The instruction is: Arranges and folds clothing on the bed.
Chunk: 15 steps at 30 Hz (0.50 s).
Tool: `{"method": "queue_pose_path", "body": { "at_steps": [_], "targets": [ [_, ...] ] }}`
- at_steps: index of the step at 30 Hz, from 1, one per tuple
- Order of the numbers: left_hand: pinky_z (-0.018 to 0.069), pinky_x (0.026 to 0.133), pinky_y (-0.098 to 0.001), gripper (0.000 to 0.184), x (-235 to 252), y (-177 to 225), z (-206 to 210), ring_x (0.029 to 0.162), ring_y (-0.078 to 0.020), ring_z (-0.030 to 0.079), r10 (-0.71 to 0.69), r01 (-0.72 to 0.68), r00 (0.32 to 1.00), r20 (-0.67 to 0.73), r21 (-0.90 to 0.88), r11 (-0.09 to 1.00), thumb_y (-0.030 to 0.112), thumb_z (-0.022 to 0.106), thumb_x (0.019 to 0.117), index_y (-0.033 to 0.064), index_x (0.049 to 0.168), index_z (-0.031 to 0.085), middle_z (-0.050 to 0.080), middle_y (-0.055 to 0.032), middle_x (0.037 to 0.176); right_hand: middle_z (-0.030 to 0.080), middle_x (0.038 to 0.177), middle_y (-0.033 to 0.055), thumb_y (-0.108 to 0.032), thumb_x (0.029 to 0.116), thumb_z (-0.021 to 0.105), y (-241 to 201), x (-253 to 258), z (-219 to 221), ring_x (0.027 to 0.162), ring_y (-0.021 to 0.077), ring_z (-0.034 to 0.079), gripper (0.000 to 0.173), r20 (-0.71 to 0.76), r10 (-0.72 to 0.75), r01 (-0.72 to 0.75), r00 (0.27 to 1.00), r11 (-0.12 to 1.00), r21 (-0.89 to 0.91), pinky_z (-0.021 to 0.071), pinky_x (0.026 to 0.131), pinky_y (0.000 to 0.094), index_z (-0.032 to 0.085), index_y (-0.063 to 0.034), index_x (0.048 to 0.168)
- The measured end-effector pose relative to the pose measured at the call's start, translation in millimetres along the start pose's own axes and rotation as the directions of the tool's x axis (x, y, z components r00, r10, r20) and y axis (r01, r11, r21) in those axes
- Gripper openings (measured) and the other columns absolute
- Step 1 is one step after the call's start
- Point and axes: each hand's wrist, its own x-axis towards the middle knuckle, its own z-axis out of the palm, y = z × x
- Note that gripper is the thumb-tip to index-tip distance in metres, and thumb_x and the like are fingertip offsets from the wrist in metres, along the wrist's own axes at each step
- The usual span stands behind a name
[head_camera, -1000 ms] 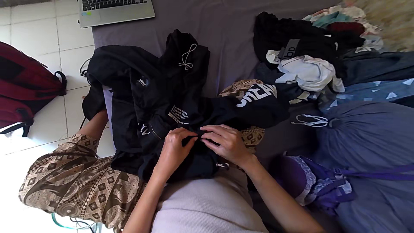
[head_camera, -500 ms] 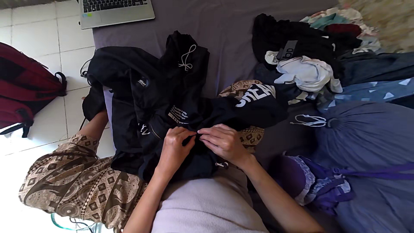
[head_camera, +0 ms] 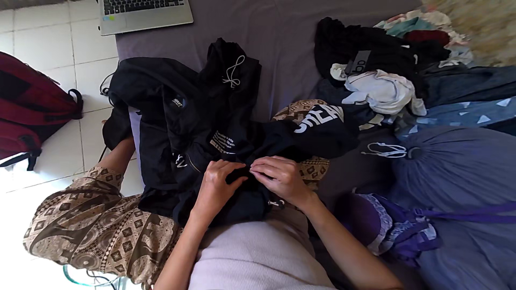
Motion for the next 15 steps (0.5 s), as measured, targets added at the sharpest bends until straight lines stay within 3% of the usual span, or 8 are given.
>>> {"method": "queue_pose_path", "body": {
  "at_steps": [15],
  "targets": [
    [0.0547,0.086,-0.0379,0.01,-0.8,-3.8,1.3,0.092,-0.0205,0.074,-0.026,0.025,1.0,-0.008,-0.087,0.996,0.012,0.077,0.084,0.0043,0.091,0.08,0.078,-0.0088,0.093,0.077,0.091,0.0105,-0.01,0.0923,0.067,-1.0,-0.8,-0.1,0.084,0.0156,0.073,0.015,0.01,0.032,-0.032,0.999,0.999,0.025,0.0566,0.077,0.0237,0.078,-0.0037,0.085]
  ]
}}
